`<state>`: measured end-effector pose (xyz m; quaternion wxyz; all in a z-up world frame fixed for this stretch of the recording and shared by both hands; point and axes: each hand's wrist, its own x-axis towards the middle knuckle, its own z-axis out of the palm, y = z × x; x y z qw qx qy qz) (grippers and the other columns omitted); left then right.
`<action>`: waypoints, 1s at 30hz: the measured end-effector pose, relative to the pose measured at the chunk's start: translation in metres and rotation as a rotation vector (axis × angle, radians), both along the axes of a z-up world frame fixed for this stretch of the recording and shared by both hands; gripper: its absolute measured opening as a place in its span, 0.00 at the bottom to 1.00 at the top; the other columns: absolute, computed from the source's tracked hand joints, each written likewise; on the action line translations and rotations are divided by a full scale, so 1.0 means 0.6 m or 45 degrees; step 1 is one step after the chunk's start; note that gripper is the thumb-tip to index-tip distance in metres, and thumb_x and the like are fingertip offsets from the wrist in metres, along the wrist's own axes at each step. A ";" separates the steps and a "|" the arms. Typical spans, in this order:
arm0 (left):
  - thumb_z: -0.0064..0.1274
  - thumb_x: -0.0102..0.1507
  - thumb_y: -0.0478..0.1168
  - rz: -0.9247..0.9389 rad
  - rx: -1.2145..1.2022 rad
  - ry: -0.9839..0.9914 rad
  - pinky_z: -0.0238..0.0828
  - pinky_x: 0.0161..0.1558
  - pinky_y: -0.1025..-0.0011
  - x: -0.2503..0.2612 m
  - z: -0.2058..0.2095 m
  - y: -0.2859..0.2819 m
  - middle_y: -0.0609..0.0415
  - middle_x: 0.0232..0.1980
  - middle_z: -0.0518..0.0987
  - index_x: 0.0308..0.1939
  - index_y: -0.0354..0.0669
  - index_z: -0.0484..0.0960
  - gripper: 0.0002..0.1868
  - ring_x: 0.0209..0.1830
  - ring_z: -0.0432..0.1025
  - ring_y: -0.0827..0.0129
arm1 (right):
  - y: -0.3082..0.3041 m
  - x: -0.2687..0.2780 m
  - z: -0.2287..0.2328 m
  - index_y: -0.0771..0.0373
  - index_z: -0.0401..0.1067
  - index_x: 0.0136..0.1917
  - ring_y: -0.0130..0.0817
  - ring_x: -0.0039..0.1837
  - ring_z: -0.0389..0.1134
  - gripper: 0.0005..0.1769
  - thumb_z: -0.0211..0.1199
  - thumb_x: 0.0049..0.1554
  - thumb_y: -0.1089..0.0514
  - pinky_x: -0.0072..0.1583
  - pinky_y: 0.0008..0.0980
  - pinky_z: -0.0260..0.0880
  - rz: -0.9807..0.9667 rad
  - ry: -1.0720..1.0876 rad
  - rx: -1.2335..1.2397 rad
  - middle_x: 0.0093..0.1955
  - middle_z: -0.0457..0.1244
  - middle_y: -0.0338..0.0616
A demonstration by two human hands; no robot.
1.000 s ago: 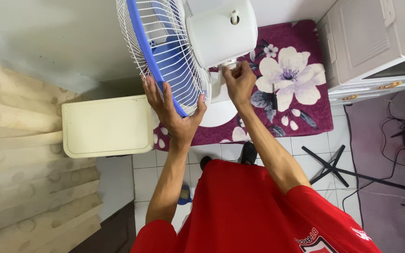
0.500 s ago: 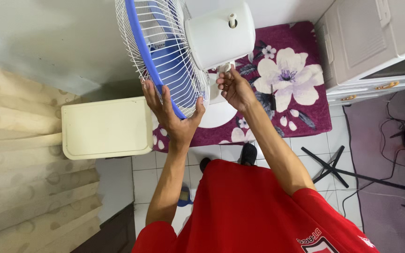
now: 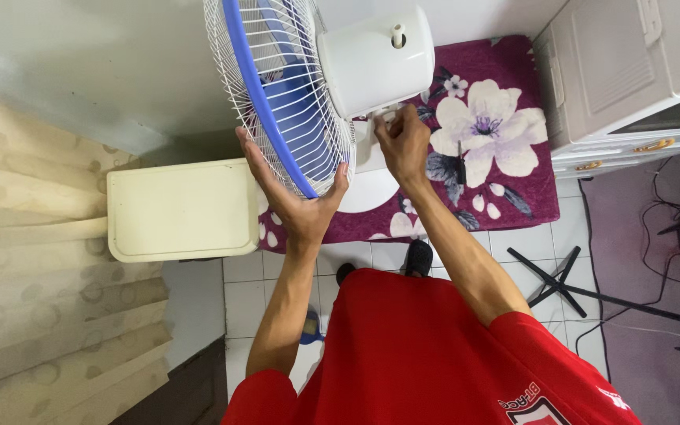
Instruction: The person disassembles a standing fan by removing the front grille, fan blades, and rear grille. They use a screwdriver to loosen screws and separate components, placing each part on a nearby surface.
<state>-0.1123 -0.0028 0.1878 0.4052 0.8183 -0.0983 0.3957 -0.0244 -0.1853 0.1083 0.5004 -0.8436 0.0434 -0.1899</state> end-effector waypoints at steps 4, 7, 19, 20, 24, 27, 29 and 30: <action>0.72 0.60 0.52 0.001 0.008 0.014 0.43 0.85 0.43 -0.003 0.001 0.007 0.41 0.87 0.41 0.85 0.51 0.35 0.65 0.86 0.40 0.44 | -0.003 -0.013 0.004 0.70 0.64 0.43 0.35 0.33 0.64 0.15 0.71 0.56 0.65 0.35 0.37 0.65 0.069 -0.362 -0.331 0.36 0.64 0.53; 0.72 0.59 0.52 -0.014 0.004 -0.001 0.43 0.85 0.42 0.000 0.000 0.009 0.41 0.87 0.41 0.84 0.52 0.35 0.65 0.86 0.40 0.44 | -0.009 -0.016 -0.006 0.68 0.66 0.44 0.38 0.36 0.66 0.11 0.68 0.58 0.63 0.37 0.39 0.67 0.114 -0.286 -0.147 0.38 0.66 0.53; 0.72 0.60 0.51 -0.031 0.022 0.001 0.45 0.84 0.41 0.004 0.005 0.009 0.41 0.86 0.41 0.84 0.52 0.36 0.65 0.86 0.40 0.44 | -0.017 0.008 -0.040 0.61 0.70 0.41 0.30 0.37 0.66 0.20 0.60 0.64 0.43 0.44 0.32 0.71 0.388 0.673 1.724 0.35 0.65 0.41; 0.72 0.60 0.51 -0.032 0.030 0.008 0.45 0.84 0.41 0.005 0.006 0.010 0.40 0.86 0.41 0.84 0.52 0.35 0.65 0.86 0.40 0.44 | -0.015 0.011 -0.042 0.60 0.69 0.40 0.29 0.36 0.65 0.19 0.63 0.64 0.45 0.42 0.31 0.70 0.344 0.636 1.668 0.34 0.65 0.40; 0.72 0.60 0.52 -0.036 0.064 -0.003 0.45 0.83 0.40 0.012 0.008 0.012 0.40 0.86 0.40 0.84 0.54 0.36 0.64 0.85 0.39 0.44 | -0.009 0.014 -0.035 0.62 0.67 0.35 0.25 0.31 0.61 0.19 0.70 0.60 0.52 0.35 0.27 0.64 0.172 0.379 1.125 0.30 0.63 0.38; 0.71 0.62 0.52 -0.035 0.080 0.017 0.48 0.83 0.41 0.011 0.009 0.011 0.40 0.87 0.40 0.85 0.54 0.40 0.62 0.86 0.40 0.44 | -0.010 0.009 -0.016 0.61 0.64 0.36 0.22 0.29 0.60 0.19 0.72 0.59 0.54 0.32 0.25 0.63 0.096 0.255 0.683 0.29 0.62 0.37; 0.71 0.62 0.53 -0.029 0.099 0.008 0.49 0.83 0.41 0.012 0.009 0.011 0.40 0.87 0.40 0.85 0.54 0.40 0.61 0.86 0.40 0.44 | -0.011 0.002 -0.003 0.62 0.65 0.37 0.22 0.30 0.61 0.18 0.72 0.59 0.54 0.33 0.26 0.64 0.078 0.270 0.578 0.30 0.63 0.37; 0.71 0.62 0.53 -0.026 0.108 0.002 0.49 0.83 0.40 0.015 0.009 0.009 0.40 0.87 0.40 0.85 0.53 0.40 0.61 0.86 0.40 0.43 | -0.013 0.003 0.003 0.62 0.65 0.37 0.22 0.31 0.62 0.18 0.72 0.59 0.55 0.33 0.27 0.65 0.070 0.275 0.524 0.30 0.63 0.37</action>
